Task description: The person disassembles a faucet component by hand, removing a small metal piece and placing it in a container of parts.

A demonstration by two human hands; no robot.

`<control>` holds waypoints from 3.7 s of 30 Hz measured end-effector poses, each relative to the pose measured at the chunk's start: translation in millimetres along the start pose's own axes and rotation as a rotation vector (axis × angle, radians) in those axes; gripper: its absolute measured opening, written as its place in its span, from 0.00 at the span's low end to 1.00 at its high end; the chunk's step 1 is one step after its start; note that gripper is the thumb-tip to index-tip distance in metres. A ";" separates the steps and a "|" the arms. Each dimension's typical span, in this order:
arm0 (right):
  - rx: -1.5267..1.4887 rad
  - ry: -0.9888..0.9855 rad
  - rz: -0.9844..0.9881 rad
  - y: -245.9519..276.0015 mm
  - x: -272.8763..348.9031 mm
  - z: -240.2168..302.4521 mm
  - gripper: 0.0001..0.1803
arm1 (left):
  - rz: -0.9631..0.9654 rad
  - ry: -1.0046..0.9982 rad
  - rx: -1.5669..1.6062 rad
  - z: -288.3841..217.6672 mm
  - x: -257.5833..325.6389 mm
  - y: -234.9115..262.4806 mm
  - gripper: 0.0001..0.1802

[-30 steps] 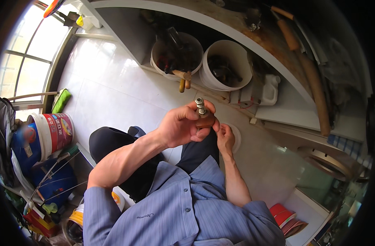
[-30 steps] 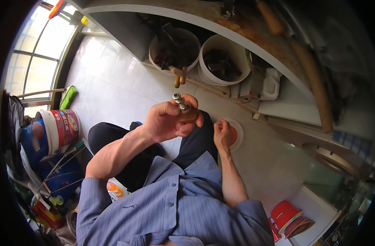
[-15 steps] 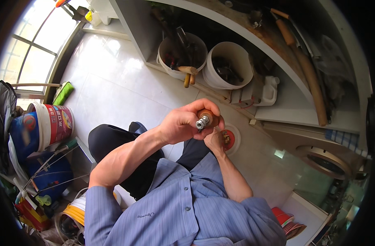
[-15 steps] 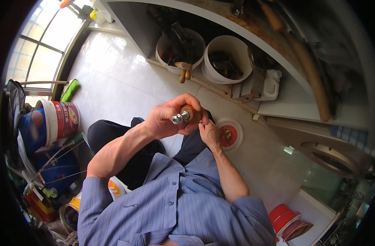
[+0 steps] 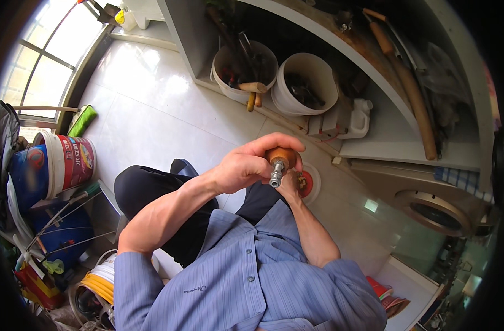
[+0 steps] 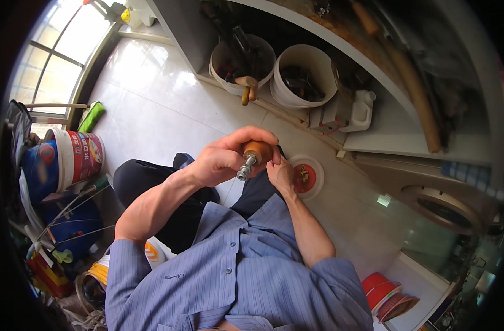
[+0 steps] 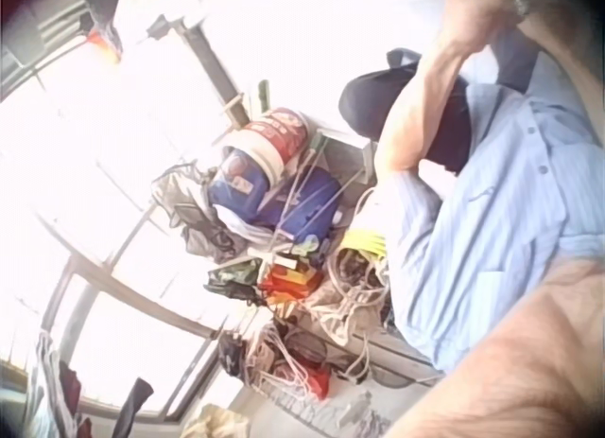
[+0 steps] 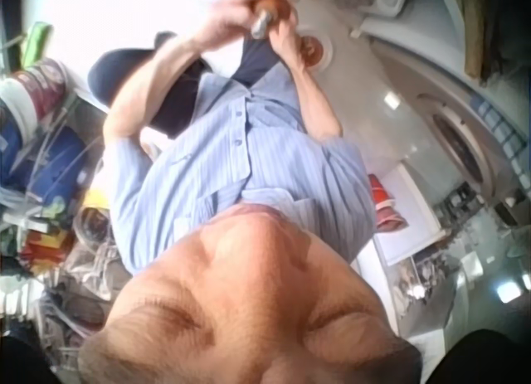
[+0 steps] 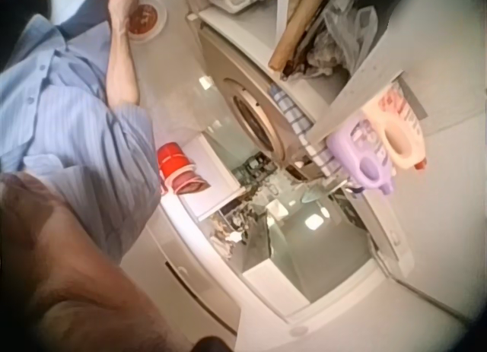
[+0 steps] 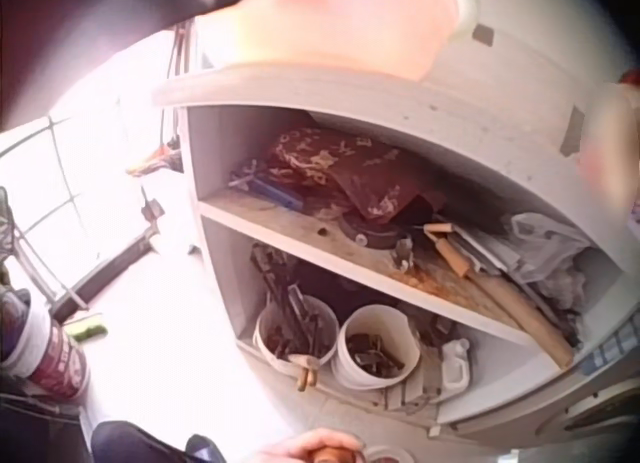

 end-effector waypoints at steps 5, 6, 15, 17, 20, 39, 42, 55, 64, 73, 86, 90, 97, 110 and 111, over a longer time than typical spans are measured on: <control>-0.021 0.032 0.012 7.2 3.3 11.9 0.13 | 0.006 0.001 -0.103 3.8 4.1 3.3 0.38; -0.012 0.010 0.007 10.0 5.0 15.7 0.14 | -0.005 0.005 -0.117 4.6 4.2 3.1 0.37; 0.003 -0.085 0.056 14.3 4.7 17.7 0.15 | -0.030 0.019 -0.117 3.2 4.3 -0.4 0.37; 0.006 -0.098 0.062 14.2 4.2 16.4 0.15 | -0.036 0.028 -0.151 2.8 4.0 -1.1 0.37; -0.044 -0.101 0.055 13.4 3.7 18.3 0.17 | -0.045 0.059 -0.197 0.5 2.8 -3.2 0.36; -0.186 0.046 -0.257 124.6 -44.6 24.1 0.12 | -0.226 0.221 -0.078 8.7 -18.7 24.5 0.20; -0.086 0.130 -0.319 173.7 -75.3 40.5 0.11 | -0.259 0.265 -0.094 3.4 -27.3 28.3 0.21; 0.429 0.353 0.051 145.8 -228.1 -21.9 0.30 | -0.411 0.235 0.021 -5.4 -44.3 53.1 0.21; 0.382 0.244 0.000 162.1 -247.0 -5.5 0.16 | -0.366 0.222 0.041 -14.2 -60.5 65.9 0.21; 0.171 -0.275 -0.290 181.6 -255.6 -58.7 0.21 | -0.330 0.240 0.022 -14.5 -50.9 53.1 0.20; 0.247 -0.044 -0.503 202.0 -226.6 -12.9 0.26 | -0.325 0.144 0.126 -8.5 -54.1 57.4 0.17; -0.235 -0.091 -0.323 200.6 -199.0 27.2 0.31 | -0.402 0.204 0.121 -10.5 -52.9 48.4 0.17; 0.305 0.155 -0.319 178.6 -176.4 25.0 0.19 | -0.371 0.200 0.124 -1.2 -52.9 56.1 0.18; -1.103 -0.480 -0.313 137.2 -158.6 -14.3 0.21 | -0.372 0.153 0.060 -8.1 -51.6 50.5 0.16; -1.205 -0.529 -0.254 132.7 -165.5 -14.7 0.20 | -0.408 0.142 0.058 -7.3 -48.3 48.3 0.17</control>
Point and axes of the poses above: each hand's wrist, its own x-axis away from the middle knuckle, its own y-axis out of the back of the hand, z = x × y, the point moved 1 cm from there along -x, towards the middle knuckle, and after that the axes turned 9 degrees about z, right-handed, at the moved point
